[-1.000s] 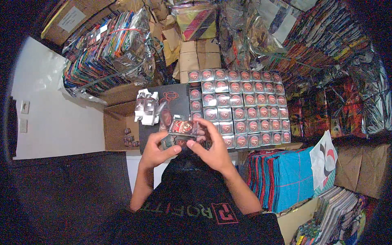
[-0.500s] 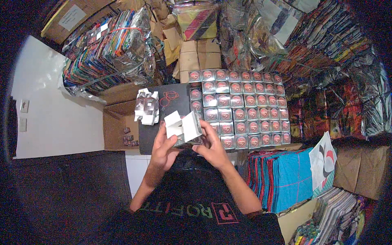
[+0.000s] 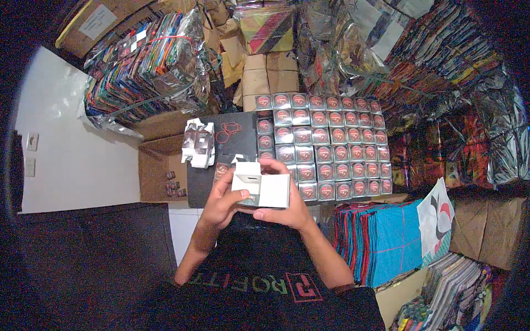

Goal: Assembling and packing small cardboard toy boxes in a warehouse setting.

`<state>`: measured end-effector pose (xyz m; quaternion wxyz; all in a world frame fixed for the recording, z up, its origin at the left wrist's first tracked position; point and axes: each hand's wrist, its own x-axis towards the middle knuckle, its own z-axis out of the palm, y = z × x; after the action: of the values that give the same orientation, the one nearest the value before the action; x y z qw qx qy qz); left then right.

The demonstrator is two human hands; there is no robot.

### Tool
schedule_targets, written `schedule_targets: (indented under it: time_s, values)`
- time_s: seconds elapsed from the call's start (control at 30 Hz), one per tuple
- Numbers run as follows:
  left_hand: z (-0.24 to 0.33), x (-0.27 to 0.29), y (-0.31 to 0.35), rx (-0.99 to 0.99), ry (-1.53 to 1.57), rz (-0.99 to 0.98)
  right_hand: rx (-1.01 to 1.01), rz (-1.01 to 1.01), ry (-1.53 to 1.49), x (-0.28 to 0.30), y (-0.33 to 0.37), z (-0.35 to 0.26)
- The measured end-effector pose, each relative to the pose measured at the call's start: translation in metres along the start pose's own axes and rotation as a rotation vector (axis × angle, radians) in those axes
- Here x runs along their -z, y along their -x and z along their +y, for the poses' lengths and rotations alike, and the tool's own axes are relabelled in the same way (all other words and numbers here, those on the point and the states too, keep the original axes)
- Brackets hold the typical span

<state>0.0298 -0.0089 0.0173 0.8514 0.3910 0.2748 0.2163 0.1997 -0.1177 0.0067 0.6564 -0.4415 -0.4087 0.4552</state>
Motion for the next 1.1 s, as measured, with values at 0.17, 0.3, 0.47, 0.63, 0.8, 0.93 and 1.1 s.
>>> schedule_targets:
  time_s: [0.17, 0.3, 0.47, 0.63, 0.8, 0.93, 1.1]
  values:
    - [0.004, 0.0, 0.003, 0.054, -0.048, -0.02, -0.01, 0.041, -0.013, -0.004, -0.001, -0.004]
    - [0.007, 0.008, 0.002, 0.118, -0.117, -0.108, 0.071, 0.007, 0.169, 0.002, -0.001, 0.0]
    - [0.015, 0.009, 0.007, 0.259, -0.005, -0.125, 0.132, -0.053, 0.253, 0.004, -0.001, 0.004]
    - [0.024, 0.002, 0.01, 0.121, -0.066, -0.22, 0.104, -0.044, 0.269, 0.013, 0.001, 0.004]
    - [0.026, 0.005, 0.011, 0.118, -0.167, -0.188, 0.087, -0.077, 0.322, 0.014, 0.0, -0.005]
    - [0.03, 0.001, 0.009, 0.115, -0.203, -0.072, 0.042, 0.102, 0.012, 0.001, 0.009, -0.002]
    - [0.024, -0.001, 0.005, 0.026, -0.245, -0.015, 0.043, 0.302, -0.104, -0.012, 0.009, -0.005]
